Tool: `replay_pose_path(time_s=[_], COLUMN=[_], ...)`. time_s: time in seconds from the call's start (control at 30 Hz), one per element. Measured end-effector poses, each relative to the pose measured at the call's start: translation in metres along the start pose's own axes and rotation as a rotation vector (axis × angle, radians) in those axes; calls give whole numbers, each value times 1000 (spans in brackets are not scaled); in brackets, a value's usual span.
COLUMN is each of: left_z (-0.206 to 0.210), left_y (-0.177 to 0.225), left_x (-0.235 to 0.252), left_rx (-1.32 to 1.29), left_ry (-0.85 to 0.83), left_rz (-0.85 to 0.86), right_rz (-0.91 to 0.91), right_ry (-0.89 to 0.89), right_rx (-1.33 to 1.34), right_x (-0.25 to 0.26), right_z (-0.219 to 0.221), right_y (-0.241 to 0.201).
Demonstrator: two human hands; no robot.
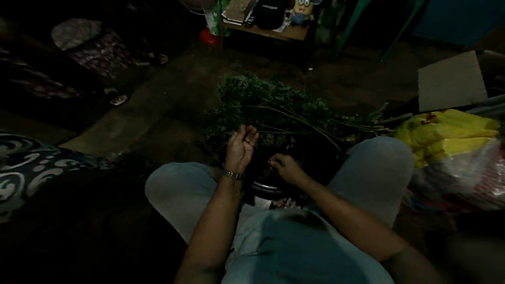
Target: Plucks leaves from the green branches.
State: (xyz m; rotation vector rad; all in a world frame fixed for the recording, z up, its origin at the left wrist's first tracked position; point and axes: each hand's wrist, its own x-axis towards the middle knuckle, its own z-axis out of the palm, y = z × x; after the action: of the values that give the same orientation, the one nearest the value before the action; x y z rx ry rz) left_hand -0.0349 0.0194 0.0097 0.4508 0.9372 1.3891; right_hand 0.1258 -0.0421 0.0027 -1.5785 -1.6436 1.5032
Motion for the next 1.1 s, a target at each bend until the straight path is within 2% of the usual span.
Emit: replay_pose_path(time_s=[0.17, 0.3, 0.53, 0.6, 0.7, 0.8, 0.97, 1.1], left_z=[1, 12, 11, 11, 8, 9, 8, 17], left_y=[3, 8, 17, 18, 16, 13, -4, -12], left_x=[0, -7, -7, -5, 0, -3, -9, -19], left_rx=[-26, -19, -38, -29, 1, 24, 151, 270], left_ry=[3, 7, 29, 68, 140, 131, -19, -82], left_rz=[47, 66, 111, 122, 113, 66, -62, -143], right_rz=[27, 30, -15, -138, -498, -770, -1016, -1073], right_ry=[74, 68, 124, 153, 128, 76, 99, 133], right_rx=[-19, -91, -42, -76, -280, -331, -305, -317], right_x=[-1, -2, -10, -13, -18, -14, -19, -29], right_z=[-5, -13, -31, -29, -21, -10, 7, 8], right_y=[-2, -7, -13, -11, -4, 5, 2, -6])
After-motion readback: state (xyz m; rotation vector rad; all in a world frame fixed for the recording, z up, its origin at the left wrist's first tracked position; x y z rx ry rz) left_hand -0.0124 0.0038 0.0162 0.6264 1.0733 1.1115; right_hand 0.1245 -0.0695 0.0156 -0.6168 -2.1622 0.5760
